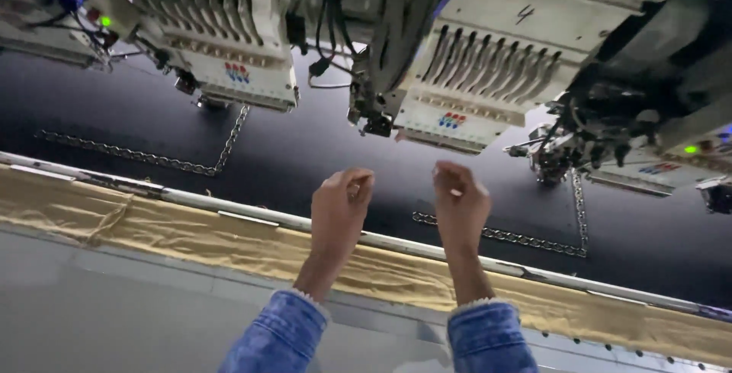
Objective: Threading the needles and thread guides of a multi-head industrial embroidery machine.
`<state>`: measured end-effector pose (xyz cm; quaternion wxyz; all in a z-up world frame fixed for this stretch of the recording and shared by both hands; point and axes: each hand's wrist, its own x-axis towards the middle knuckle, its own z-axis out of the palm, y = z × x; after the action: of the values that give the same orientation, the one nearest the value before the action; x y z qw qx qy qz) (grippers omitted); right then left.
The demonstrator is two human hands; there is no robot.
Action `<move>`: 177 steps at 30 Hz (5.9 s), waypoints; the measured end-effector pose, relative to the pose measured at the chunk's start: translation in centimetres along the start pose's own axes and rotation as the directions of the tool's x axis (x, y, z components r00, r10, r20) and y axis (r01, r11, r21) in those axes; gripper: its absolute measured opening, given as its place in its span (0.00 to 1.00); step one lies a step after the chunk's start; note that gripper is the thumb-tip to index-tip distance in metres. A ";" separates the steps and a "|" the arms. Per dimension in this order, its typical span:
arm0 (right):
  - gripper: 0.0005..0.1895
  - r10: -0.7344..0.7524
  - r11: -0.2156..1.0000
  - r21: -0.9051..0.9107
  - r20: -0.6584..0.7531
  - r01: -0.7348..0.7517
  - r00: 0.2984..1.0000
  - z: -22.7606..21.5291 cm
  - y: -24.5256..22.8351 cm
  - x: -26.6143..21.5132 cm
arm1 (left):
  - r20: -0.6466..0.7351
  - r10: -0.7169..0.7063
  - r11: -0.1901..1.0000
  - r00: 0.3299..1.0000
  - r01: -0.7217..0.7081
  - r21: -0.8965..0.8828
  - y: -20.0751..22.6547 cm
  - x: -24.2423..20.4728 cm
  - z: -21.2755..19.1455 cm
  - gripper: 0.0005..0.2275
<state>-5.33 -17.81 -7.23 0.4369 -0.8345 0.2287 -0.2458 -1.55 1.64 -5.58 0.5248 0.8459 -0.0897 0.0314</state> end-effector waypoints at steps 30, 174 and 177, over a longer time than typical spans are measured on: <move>0.03 -0.473 0.832 -0.295 0.061 0.469 0.879 -5.6 -5.7 -0.6 | 0.139 0.243 0.905 0.960 -0.173 -0.390 13.4 4.4 2.0 0.12; 0.20 -0.288 0.943 0.143 -0.096 0.300 0.953 -11.3 -12.5 2.2 | -0.299 0.482 0.834 0.823 -0.326 0.446 16.4 3.8 3.5 0.03; 0.20 -0.302 0.943 0.119 -0.081 0.310 0.950 -11.5 -12.1 2.4 | -0.192 0.471 0.818 0.861 -0.344 0.461 15.7 3.5 3.1 0.03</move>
<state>-8.47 -20.12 9.18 0.4398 -0.8215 0.0934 -0.3507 -1.18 -8.32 7.42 0.3229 0.8825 -0.1820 0.2895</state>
